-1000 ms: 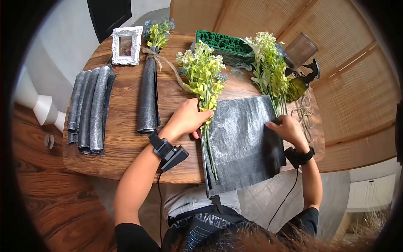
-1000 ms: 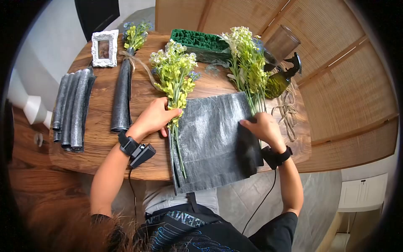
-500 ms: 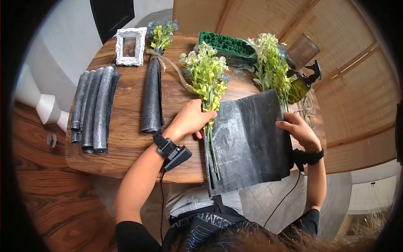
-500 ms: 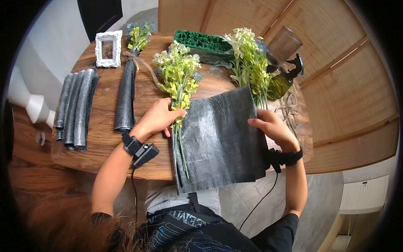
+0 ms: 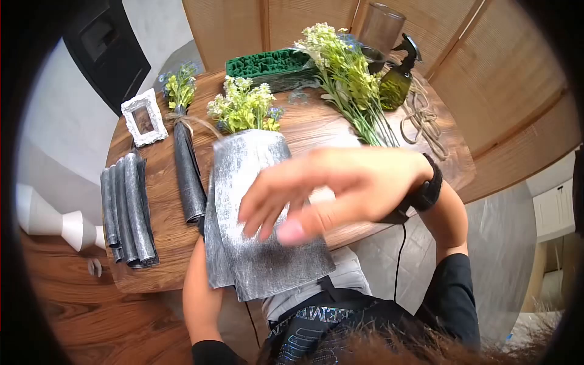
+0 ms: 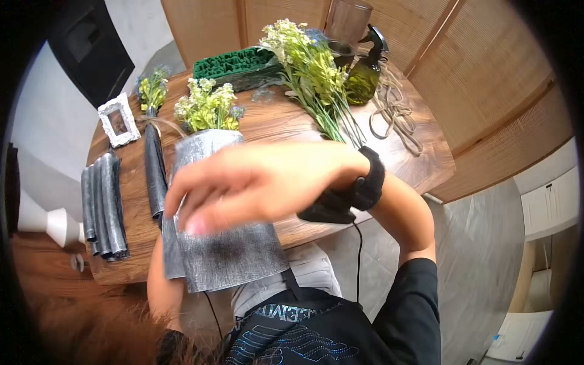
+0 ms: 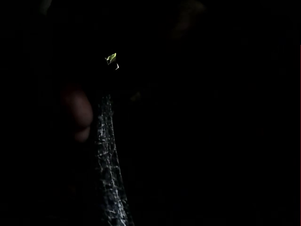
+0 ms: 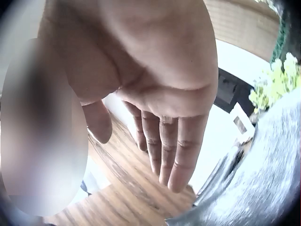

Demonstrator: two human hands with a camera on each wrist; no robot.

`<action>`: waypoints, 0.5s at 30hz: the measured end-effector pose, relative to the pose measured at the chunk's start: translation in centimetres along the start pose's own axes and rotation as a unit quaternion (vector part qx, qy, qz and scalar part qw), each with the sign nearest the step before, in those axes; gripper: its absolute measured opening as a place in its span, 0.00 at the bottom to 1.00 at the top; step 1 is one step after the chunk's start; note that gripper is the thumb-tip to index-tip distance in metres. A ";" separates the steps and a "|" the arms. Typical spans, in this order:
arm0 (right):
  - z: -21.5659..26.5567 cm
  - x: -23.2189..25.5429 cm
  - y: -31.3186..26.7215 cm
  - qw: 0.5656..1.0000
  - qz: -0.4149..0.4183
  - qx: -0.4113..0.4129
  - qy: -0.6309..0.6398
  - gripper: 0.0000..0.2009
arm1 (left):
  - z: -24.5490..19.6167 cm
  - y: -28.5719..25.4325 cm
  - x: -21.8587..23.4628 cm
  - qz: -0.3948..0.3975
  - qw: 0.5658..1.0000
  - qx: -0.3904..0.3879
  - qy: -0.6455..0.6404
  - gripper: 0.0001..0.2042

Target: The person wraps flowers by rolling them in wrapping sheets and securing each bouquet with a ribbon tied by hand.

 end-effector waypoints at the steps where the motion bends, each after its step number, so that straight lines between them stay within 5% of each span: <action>1: -1.2 1.3 0.0 0.996 -0.042 -0.010 -0.077 0.15 | 0.3 -0.5 0.5 -0.007 1.000 0.000 -0.001 0.15; 2: -2.5 2.4 -0.2 0.979 -0.121 -0.094 -0.133 0.13 | 0.1 -0.9 1.2 -0.019 1.000 -0.002 0.000 0.15; 4: -8.2 5.0 -1.3 0.895 -0.244 -0.116 -0.354 0.09 | -0.7 -2.1 2.9 -0.045 0.999 -0.008 0.005 0.15; 5: -10.3 5.5 -2.1 0.834 -0.280 -0.207 -0.427 0.09 | -1.1 -2.3 3.7 -0.054 0.998 -0.011 0.008 0.15; 6: -12.3 5.6 -2.6 0.823 -0.272 -0.253 -0.429 0.12 | -1.3 -2.5 4.3 -0.061 0.998 -0.015 0.010 0.15; 7: -14.4 5.4 -2.9 0.871 -0.243 -0.300 -0.305 0.16 | -1.5 -2.7 4.8 -0.068 0.998 -0.018 0.010 0.15; 9: -16.7 4.0 -2.6 0.888 -0.240 -0.390 -0.032 0.19 | -1.7 -3.2 5.5 -0.080 0.997 -0.019 0.008 0.15; 13: -16.8 3.1 -0.3 0.909 -0.226 -0.346 -0.050 0.19 | -2.8 -3.3 7.0 -0.098 0.995 -0.027 0.013 0.15; 15: -16.3 3.0 0.9 0.932 -0.252 -0.252 -0.060 0.20 | -3.7 -2.9 8.0 -0.100 0.994 -0.032 0.018 0.15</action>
Point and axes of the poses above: each hand's wrist, its own y-axis towards the middle knuckle, its own x-axis out of the back of the hand, z = x × y, the point moved 5 cm from there along y, towards the middle knuckle, and after that the axes turned 4 degrees about -y, right-handed, at the moved point
